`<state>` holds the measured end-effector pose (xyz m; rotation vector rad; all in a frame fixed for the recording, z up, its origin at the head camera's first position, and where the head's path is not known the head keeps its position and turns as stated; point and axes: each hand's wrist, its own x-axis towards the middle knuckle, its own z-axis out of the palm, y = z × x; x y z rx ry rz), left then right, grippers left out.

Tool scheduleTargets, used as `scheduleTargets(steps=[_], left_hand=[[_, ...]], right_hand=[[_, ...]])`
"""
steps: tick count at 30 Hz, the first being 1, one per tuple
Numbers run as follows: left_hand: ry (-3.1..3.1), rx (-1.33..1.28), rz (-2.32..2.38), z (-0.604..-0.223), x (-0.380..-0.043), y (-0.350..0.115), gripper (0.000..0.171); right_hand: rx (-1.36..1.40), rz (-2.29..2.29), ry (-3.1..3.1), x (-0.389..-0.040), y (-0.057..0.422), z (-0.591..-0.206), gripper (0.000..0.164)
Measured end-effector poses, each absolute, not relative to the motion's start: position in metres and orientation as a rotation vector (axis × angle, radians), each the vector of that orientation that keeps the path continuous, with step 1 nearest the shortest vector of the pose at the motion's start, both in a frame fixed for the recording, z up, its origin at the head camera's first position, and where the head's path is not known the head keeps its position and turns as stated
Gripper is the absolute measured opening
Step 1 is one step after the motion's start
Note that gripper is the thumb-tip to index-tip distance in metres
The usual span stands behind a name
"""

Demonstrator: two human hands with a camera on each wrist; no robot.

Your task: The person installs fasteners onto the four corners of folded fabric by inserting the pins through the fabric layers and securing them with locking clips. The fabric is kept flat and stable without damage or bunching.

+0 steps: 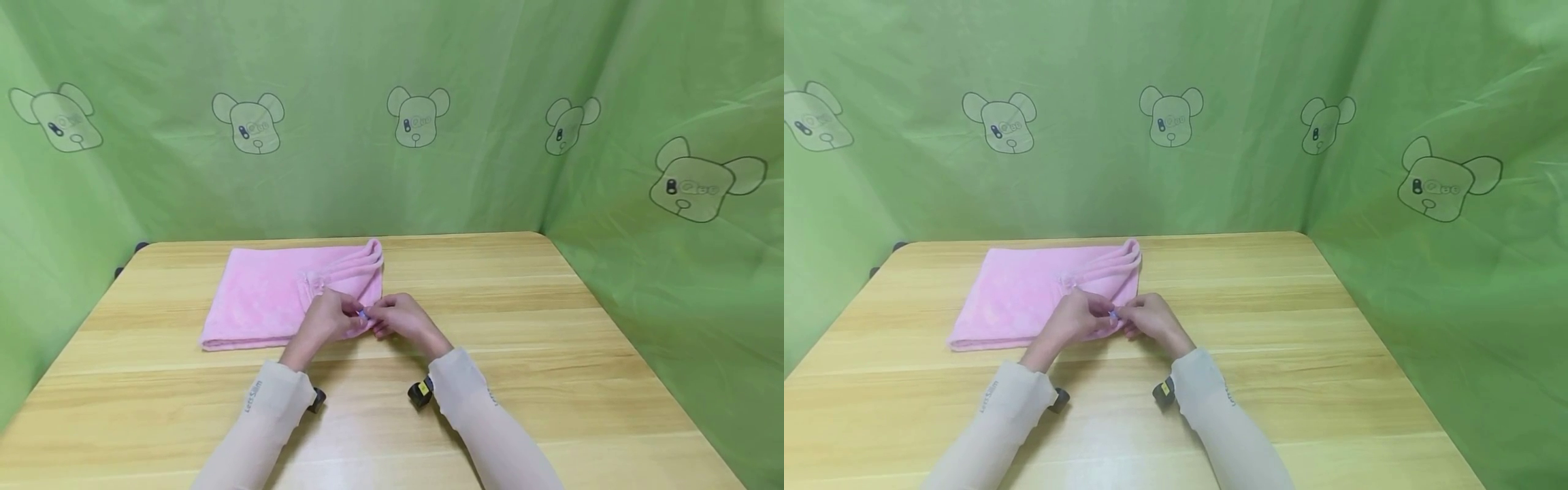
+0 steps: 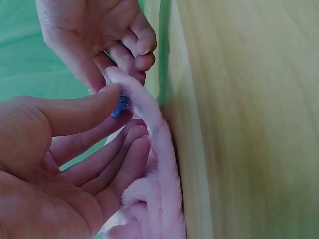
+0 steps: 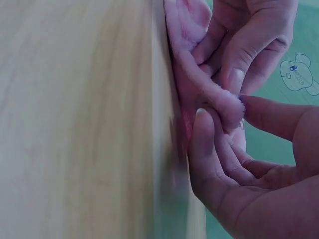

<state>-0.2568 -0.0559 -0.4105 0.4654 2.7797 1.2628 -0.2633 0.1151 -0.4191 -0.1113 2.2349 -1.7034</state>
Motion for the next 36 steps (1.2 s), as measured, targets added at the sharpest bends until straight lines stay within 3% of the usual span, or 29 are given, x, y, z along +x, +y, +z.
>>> scheduleTargets(steps=[15, 22, 29, 36], left_hand=[[3.01, 0.073, 1.529, -0.395, -0.265, -0.083, 0.007], [3.068, -0.065, 1.401, -0.4, -0.27, -0.099, 0.017], [2.989, -0.08, 1.291, -0.403, -0.271, -0.106, 0.017], [2.906, -0.084, 1.254, -0.408, -0.272, -0.107, 0.036]], right_hand=[[-0.029, -1.627, 2.38, -0.266, 0.12, -0.415, 0.018], [-0.007, -1.645, 2.383, -0.267, 0.122, -0.415, 0.017], [-0.001, -1.646, 2.392, -0.267, 0.123, -0.413, 0.019], [0.02, -1.646, 2.385, -0.268, 0.124, -0.413, 0.02]])
